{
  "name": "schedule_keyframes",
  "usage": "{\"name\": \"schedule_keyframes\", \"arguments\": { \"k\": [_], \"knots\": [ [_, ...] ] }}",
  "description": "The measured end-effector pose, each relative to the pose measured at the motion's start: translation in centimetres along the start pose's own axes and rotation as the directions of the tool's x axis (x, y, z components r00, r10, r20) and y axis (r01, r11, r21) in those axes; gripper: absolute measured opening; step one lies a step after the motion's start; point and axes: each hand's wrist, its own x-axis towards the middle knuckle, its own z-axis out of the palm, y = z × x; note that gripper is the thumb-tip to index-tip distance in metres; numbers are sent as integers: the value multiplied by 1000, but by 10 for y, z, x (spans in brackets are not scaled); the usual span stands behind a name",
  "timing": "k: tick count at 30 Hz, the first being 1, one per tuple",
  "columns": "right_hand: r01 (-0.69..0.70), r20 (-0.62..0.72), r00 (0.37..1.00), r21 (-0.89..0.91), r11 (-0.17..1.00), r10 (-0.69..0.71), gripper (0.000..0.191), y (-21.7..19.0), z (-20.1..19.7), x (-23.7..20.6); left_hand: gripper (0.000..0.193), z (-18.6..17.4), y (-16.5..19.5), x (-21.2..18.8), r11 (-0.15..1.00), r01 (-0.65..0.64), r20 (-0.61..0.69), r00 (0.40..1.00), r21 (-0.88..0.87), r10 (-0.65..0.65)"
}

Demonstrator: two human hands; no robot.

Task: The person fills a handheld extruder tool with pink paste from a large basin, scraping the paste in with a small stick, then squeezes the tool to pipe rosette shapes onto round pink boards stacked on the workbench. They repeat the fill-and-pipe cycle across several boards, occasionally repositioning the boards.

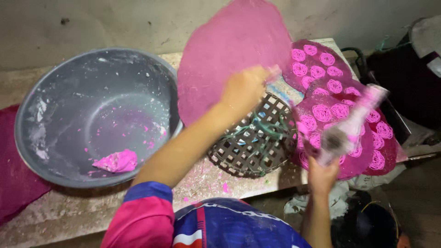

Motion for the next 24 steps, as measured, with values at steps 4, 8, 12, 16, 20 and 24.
{"name": "schedule_keyframes", "arguments": {
  "k": [4, 8, 12, 16, 20, 24],
  "knots": [
    [143, -117, 985, 106, 984, -130, 47, 40, -45, -17, 29, 109, 7, -41, 998, -60, 228, 972, 9, 57],
    [-224, -172, 940, 336, 915, 294, 22, 68, -72, -42, 24, 166, -1, -114, 980, -188, 408, 901, 66, 146],
    [-219, -157, 949, 291, 931, 272, 14, 78, -80, -55, 26, 173, -4, -153, 951, -307, 405, 876, 44, 264],
    [-142, -81, 981, 299, 944, 174, 20, 69, -60, -52, 42, 160, 2, -148, 950, -305, 362, 881, -60, 305],
    [27, 87, 994, 419, 907, -70, 34, 44, -21, -43, 65, 117, 14, -137, 976, -122, 281, 944, -182, 171],
    [-378, 429, 881, 381, 844, 201, 31, 5, 13, -37, 62, 50, 7, -158, 999, -54, -144, 988, 1, 54]
  ]
}}
